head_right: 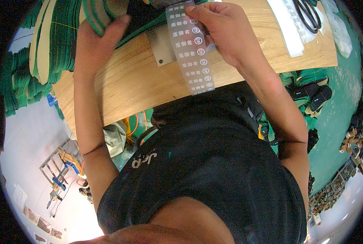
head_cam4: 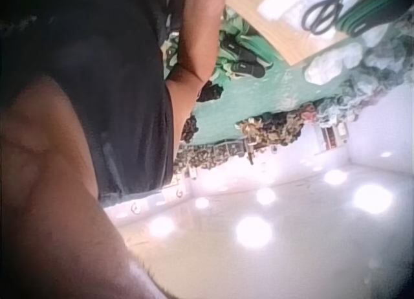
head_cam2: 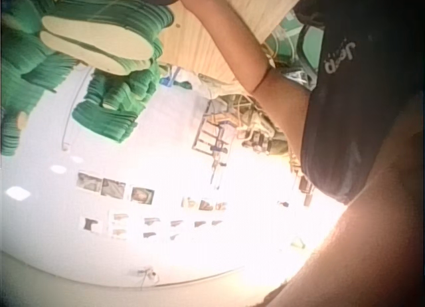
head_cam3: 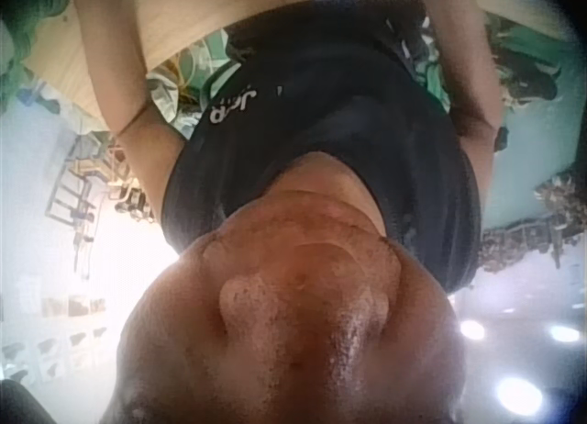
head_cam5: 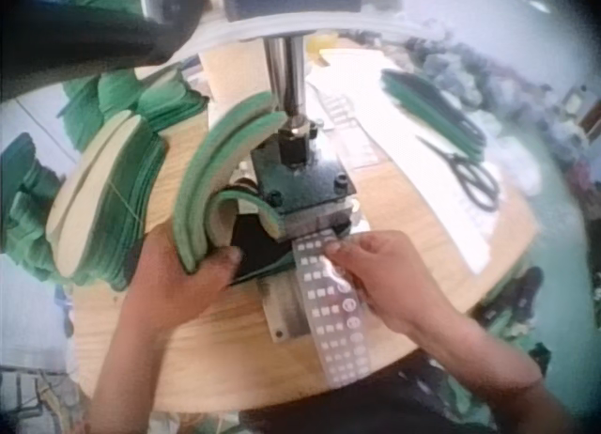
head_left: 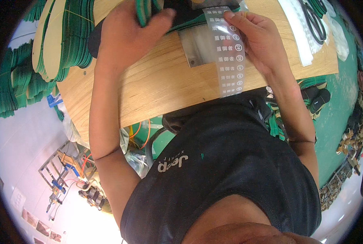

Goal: The person removes a rubber band from a stack of green shoe insoles and applies adhesive labels to them, using scissors to cut segments from a sheet of labels.

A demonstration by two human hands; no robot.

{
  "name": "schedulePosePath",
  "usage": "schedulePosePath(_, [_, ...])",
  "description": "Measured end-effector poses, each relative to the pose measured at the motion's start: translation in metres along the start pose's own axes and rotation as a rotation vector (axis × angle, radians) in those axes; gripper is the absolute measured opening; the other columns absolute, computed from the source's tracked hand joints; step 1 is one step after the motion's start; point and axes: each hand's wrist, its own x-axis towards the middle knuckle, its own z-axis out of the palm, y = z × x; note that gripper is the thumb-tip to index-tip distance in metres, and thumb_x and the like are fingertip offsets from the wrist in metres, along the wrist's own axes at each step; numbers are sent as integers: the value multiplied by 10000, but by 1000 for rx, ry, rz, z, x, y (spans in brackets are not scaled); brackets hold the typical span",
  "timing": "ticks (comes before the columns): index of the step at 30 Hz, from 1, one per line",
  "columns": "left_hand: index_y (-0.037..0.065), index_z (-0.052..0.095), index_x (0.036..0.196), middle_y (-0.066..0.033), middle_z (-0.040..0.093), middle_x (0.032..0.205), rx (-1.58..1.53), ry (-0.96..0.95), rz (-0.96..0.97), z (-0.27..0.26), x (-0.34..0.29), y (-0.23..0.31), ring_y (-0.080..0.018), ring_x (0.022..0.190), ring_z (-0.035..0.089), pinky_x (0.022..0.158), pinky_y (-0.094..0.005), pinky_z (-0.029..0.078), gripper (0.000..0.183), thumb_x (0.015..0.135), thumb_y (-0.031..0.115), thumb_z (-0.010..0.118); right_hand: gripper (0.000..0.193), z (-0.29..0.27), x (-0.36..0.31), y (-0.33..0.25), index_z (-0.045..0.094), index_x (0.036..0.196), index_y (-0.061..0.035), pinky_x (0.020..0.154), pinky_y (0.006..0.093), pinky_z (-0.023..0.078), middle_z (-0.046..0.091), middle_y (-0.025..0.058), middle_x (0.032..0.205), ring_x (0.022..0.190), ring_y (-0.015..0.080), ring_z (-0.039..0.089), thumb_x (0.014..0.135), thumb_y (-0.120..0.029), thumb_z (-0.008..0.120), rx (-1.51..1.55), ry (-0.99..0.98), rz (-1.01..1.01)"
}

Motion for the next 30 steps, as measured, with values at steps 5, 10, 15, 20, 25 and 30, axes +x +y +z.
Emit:
schedulePosePath(5, [23,701,1039,-160,739,917,-7,110,119,17,10,24,-307,843,723,775,-391,573,470,653,241,856,180,-3,0,2,682,1022,5,613,208,540,709,41,862,687,80,668,1007,-171,648,43,-16,-13])
schedulePosePath(10, [24,682,1113,-183,735,1036,220,-67,-28,11,6,46,-335,941,718,812,-404,572,602,617,289,896,186,-1,2,-4,682,954,13,551,256,487,694,76,766,608,141,636,984,-164,631,-106,61,41])
schedulePosePath(15, [5,676,1103,-201,726,1007,187,78,141,7,2,33,-348,948,709,859,-383,557,470,707,222,809,179,-14,-2,8,682,959,-1,627,248,527,699,70,843,693,121,655,1002,-165,624,111,164,-147])
schedulePosePath(20, [1,713,1044,-66,737,933,144,226,174,0,0,-9,-164,859,672,787,-321,526,255,865,183,715,192,-22,-13,-13,682,1027,21,713,280,581,717,90,937,791,143,695,1005,-161,625,154,194,-136])
schedulePosePath(25, [-29,710,1025,-69,725,987,-241,394,8,-15,12,-33,-172,905,666,838,-312,506,274,841,173,730,226,-6,-1,-5,682,998,16,624,213,538,722,54,884,724,81,675,1012,-204,636,-10,-25,-31])
schedulePosePath(30, [-21,684,1038,-51,679,882,-404,330,24,-6,2,0,-155,813,643,741,-296,506,238,827,87,658,234,-5,4,-2,688,997,1,599,200,536,726,35,869,678,64,667,1017,-227,638,-101,-45,-19])
